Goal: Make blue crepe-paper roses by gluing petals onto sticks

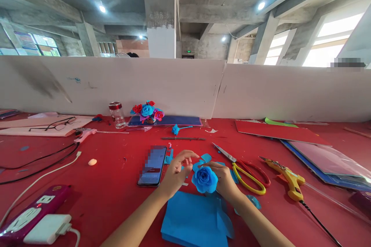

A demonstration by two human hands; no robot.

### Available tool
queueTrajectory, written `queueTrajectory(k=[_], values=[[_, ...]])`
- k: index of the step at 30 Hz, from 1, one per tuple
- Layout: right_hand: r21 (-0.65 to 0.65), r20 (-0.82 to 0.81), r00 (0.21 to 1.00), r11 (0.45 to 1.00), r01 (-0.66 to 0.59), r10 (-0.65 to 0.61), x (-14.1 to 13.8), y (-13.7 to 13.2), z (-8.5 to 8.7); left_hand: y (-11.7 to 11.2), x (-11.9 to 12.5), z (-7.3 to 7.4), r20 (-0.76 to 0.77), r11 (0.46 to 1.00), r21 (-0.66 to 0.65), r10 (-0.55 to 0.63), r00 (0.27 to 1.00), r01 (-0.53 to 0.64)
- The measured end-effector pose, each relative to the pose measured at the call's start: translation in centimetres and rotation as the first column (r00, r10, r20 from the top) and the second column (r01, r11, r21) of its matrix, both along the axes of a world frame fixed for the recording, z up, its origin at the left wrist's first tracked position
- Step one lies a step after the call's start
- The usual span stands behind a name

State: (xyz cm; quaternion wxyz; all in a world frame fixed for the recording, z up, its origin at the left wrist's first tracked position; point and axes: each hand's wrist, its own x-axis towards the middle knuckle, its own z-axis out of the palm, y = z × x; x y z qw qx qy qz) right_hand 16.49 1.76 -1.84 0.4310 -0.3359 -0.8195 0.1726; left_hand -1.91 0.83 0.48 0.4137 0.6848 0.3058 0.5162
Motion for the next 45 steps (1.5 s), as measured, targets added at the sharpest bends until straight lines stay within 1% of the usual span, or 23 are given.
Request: queueTrajectory(k=[3,6,8,12,15,17,20,23,28,32,35,37,38,40,41,43,44,45], values=[[-0.012,0.003,1.0,1.0,0.004,-0.004,0.1,0.0,0.0,-0.3,-0.4,0.6,0.104,0.99,-0.04,-0.129,0.986,0.134],[-0.036,0.01,1.0,0.999,-0.013,0.013,0.2,-0.2,0.2,-0.6,-0.7,1.0,0.104,0.969,-0.03,-0.242,0.965,0.246],[-0.04,0.012,1.0,0.999,-0.028,0.029,0.1,-0.2,0.4,-0.6,-0.7,1.1,0.087,0.959,-0.025,-0.28,0.956,0.283],[-0.035,0.012,0.999,0.998,-0.044,0.044,0.0,-0.3,0.8,-0.4,-0.5,0.9,0.103,0.955,0.015,-0.297,0.949,0.297],[-0.042,0.011,0.999,0.998,-0.047,0.047,-0.1,-0.3,0.8,-0.2,-0.5,0.7,0.113,0.958,0.021,-0.287,0.951,0.286],[-0.049,0.004,0.999,0.998,-0.044,0.044,0.0,-0.2,0.6,-0.2,-0.5,0.6,0.082,0.973,-0.015,-0.23,0.97,0.232],[-0.067,-0.009,0.999,0.997,-0.034,0.033,0.1,0.0,0.0,-0.1,-0.3,0.5,-0.058,0.99,-0.064,-0.132,0.99,0.128],[-0.098,-0.018,0.999,0.995,-0.036,0.034,0.1,0.2,-0.4,0.0,0.3,0.1,-0.169,0.995,-0.059,-0.094,0.981,0.085],[-0.178,-0.053,0.998,0.983,-0.054,0.046,0.1,0.1,-0.9,0.2,0.9,-0.6,-0.176,0.998,-0.014,-0.063,0.982,0.062],[-0.271,-0.125,0.991,0.96,-0.069,0.035,0.0,0.0,-1.3,0.2,0.7,-0.8,-0.155,0.993,0.098,-0.052,0.987,0.067],[-0.36,-0.206,0.978,0.928,-0.098,0.024,-0.3,-0.3,-1.4,-0.1,0.7,-0.6,-0.143,0.985,0.158,-0.052,0.988,0.075],[-0.425,-0.271,0.962,0.892,-0.154,0.037,-0.9,-0.6,-1.1,-0.4,1.0,-0.3,-0.133,0.989,0.137,-0.036,0.99,0.054],[-0.459,-0.304,0.951,0.866,-0.195,0.053,-1.2,-0.8,-0.9,-0.6,1.1,-0.1,-0.117,0.995,0.092,-0.033,0.993,0.044],[-0.526,-0.372,0.924,0.799,-0.291,0.091,-1.8,-1.2,-0.5,-1.0,1.5,0.2,-0.041,0.993,-0.087,-0.08,0.996,0.076],[-0.557,-0.405,0.908,0.759,-0.338,0.107,-2.0,-1.4,-0.3,-1.1,1.6,0.3,0.022,0.972,-0.198,-0.121,0.992,0.123],[-0.61,-0.465,0.878,0.677,-0.412,0.115,-2.3,-1.7,-0.2,-1.2,1.9,0.4,0.153,0.897,-0.381,-0.18,0.972,0.226],[-0.632,-0.489,0.866,0.64,-0.437,0.108,-2.3,-1.8,-0.2,-1.3,2.0,0.5,0.203,0.863,-0.436,-0.181,0.962,0.254],[-0.652,-0.506,0.857,0.607,-0.455,0.098,-2.3,-1.8,-0.4,-1.3,2.1,0.5,0.234,0.845,-0.468,-0.165,0.958,0.26]])
